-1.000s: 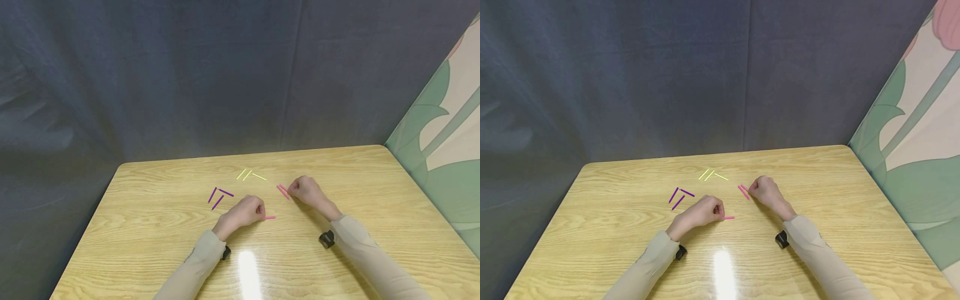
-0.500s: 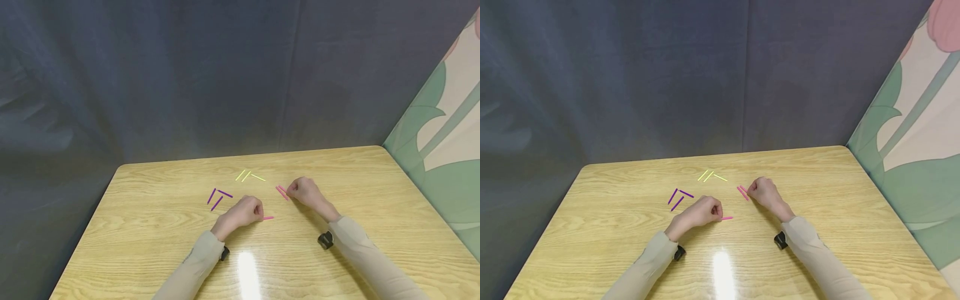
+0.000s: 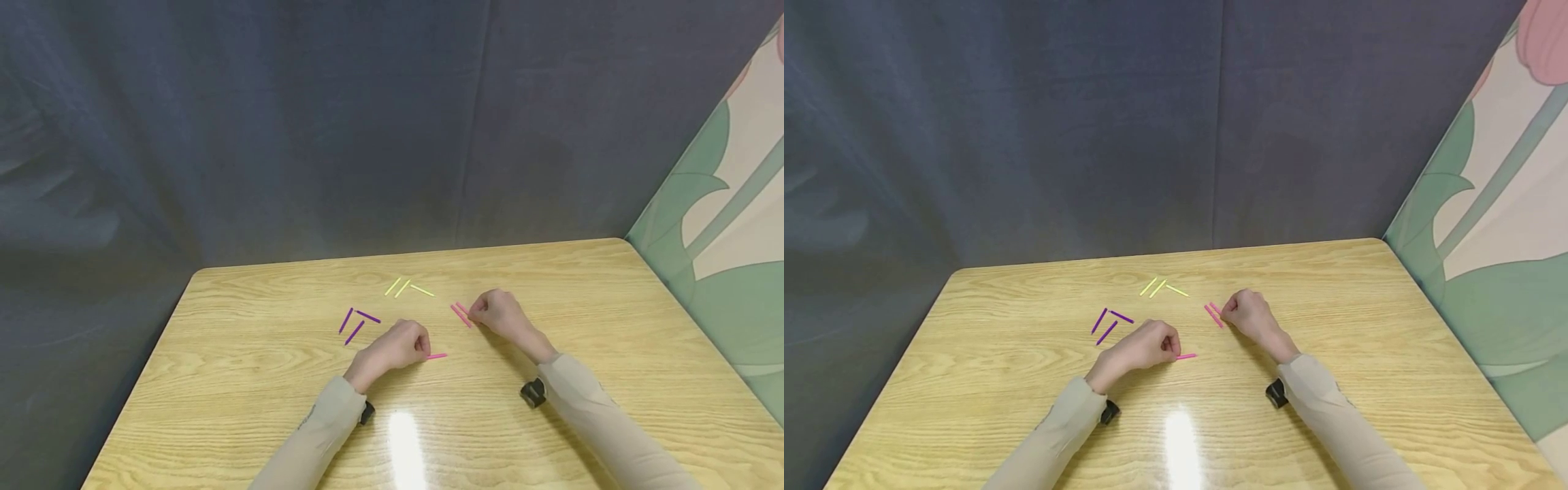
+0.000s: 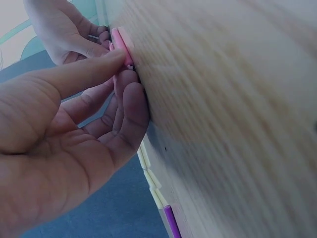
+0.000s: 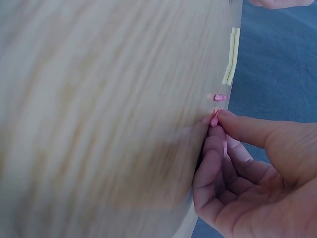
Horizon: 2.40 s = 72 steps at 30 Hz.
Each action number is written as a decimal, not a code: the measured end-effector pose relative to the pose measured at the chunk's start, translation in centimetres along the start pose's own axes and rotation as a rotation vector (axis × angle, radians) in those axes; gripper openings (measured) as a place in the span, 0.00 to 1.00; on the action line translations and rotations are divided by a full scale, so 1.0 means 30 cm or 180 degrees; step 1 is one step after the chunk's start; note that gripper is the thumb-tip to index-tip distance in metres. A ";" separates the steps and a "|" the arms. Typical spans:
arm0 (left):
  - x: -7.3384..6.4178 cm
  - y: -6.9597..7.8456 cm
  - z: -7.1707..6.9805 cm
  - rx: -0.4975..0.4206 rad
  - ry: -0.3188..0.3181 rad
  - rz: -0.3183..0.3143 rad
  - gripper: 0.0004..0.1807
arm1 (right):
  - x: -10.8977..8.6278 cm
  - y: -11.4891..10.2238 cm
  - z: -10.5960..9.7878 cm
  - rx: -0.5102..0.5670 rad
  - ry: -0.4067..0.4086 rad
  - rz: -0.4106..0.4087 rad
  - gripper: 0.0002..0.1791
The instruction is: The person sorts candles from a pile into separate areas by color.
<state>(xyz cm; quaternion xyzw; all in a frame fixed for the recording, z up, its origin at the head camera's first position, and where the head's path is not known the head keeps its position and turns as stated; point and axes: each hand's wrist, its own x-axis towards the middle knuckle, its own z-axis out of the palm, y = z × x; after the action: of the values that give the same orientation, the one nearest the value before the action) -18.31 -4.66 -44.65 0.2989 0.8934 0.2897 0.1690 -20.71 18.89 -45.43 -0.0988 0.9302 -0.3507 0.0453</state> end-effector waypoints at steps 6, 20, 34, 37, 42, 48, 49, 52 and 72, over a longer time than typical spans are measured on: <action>0.004 0.001 -0.001 -0.0083 -0.0021 -0.0002 0.08 | 0.001 0.000 -0.003 -0.0043 0.0013 -0.0043 0.04; 0.012 0.000 0.003 -0.0133 -0.0040 -0.0051 0.07 | -0.001 -0.002 -0.015 -0.0140 0.0039 -0.0065 0.04; 0.015 -0.003 0.006 -0.0007 0.0013 -0.0010 0.10 | -0.005 -0.001 -0.016 -0.0172 0.0076 -0.0130 0.05; 0.016 -0.004 0.006 0.0009 0.0023 -0.0013 0.10 | -0.005 0.001 -0.016 -0.0155 0.0103 -0.0170 0.05; 0.020 -0.006 0.006 -0.0009 -0.0002 -0.0064 0.09 | -0.006 0.003 -0.012 -0.0105 0.0178 -0.0277 0.04; 0.021 -0.009 0.004 -0.0091 -0.0032 -0.0067 0.08 | -0.020 -0.033 -0.013 0.0012 0.0101 -0.0383 0.02; 0.020 -0.009 0.003 -0.0109 -0.0036 -0.0061 0.08 | -0.023 -0.043 -0.014 0.0027 0.0071 -0.0409 0.02; 0.019 -0.010 0.000 -0.0160 -0.0043 -0.0050 0.08 | -0.026 -0.069 -0.012 0.0055 -0.0030 -0.0509 0.02; 0.025 0.000 -0.001 -0.0170 -0.0111 -0.0110 0.08 | -0.057 -0.124 0.075 -0.0207 -0.0730 -0.1242 0.07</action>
<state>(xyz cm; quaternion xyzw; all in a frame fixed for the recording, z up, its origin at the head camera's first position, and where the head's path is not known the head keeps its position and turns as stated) -18.90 -4.20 -44.74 0.2838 0.8873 0.3053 0.1974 -18.12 15.08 -44.63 -0.3175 0.8930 -0.3090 0.0787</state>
